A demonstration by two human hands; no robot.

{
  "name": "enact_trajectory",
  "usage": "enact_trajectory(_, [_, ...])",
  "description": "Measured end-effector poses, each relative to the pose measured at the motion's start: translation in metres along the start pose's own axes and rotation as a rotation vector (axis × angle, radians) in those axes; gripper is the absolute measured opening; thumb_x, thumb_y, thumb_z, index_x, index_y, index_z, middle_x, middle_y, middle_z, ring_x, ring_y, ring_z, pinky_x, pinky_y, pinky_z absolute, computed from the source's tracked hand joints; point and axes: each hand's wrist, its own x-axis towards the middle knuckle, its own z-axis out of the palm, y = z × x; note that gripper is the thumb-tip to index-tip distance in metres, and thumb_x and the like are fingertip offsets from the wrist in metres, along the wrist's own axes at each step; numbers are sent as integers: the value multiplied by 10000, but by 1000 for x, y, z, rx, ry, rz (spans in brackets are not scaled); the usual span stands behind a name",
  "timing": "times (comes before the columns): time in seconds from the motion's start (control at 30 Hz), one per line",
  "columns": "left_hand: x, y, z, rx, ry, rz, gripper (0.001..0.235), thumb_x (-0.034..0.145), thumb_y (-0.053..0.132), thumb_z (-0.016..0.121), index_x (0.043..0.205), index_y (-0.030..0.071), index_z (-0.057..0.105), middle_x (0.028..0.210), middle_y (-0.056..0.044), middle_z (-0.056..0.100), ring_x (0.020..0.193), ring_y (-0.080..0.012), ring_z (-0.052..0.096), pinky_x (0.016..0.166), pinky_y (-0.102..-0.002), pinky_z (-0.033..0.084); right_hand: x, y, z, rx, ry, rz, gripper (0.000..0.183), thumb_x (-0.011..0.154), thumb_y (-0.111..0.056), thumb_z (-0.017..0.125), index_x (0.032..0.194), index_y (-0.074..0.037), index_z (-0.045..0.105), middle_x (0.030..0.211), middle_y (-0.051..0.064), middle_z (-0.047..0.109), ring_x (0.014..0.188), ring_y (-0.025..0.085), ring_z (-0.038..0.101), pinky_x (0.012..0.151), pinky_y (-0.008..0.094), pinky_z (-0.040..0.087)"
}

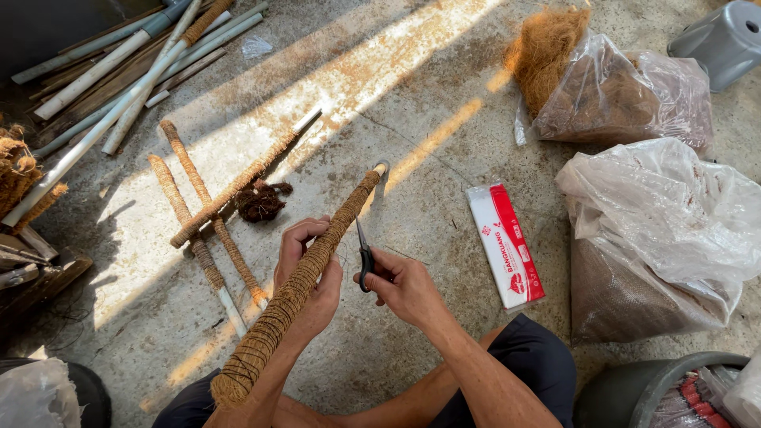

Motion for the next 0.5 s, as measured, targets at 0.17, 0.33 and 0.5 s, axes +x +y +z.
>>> enact_trajectory(0.17, [-1, 1, 0, -4, 3, 2, 391, 918, -88, 561, 1275, 42, 472, 1342, -160, 534, 1410, -310, 536, 1087, -376, 546, -12, -10, -3, -56, -2, -12, 515, 815, -281, 849, 1263, -67, 712, 695, -6, 662, 612, 72, 590, 546, 283, 489])
enact_trajectory(0.33, [-3, 4, 1, 15, -22, 13, 394, 913, -86, 556, 1275, 44, 469, 1358, -153, 522, 1407, -302, 538, 1093, -376, 548, -5, -2, 3, -48, -64, -32, 455, 866, -261, 813, 1252, -43, 713, 700, 2, 672, 628, 72, 588, 554, 288, 486])
enact_trajectory(0.5, [-2, 2, 2, 8, 16, 19, 380, 919, -85, 564, 1268, 43, 484, 1333, -150, 537, 1383, -296, 558, 1069, -368, 552, -2, 5, 5, -30, -33, 5, 470, 862, -218, 753, 1313, -95, 709, 768, -18, 760, 606, 76, 661, 537, 277, 569])
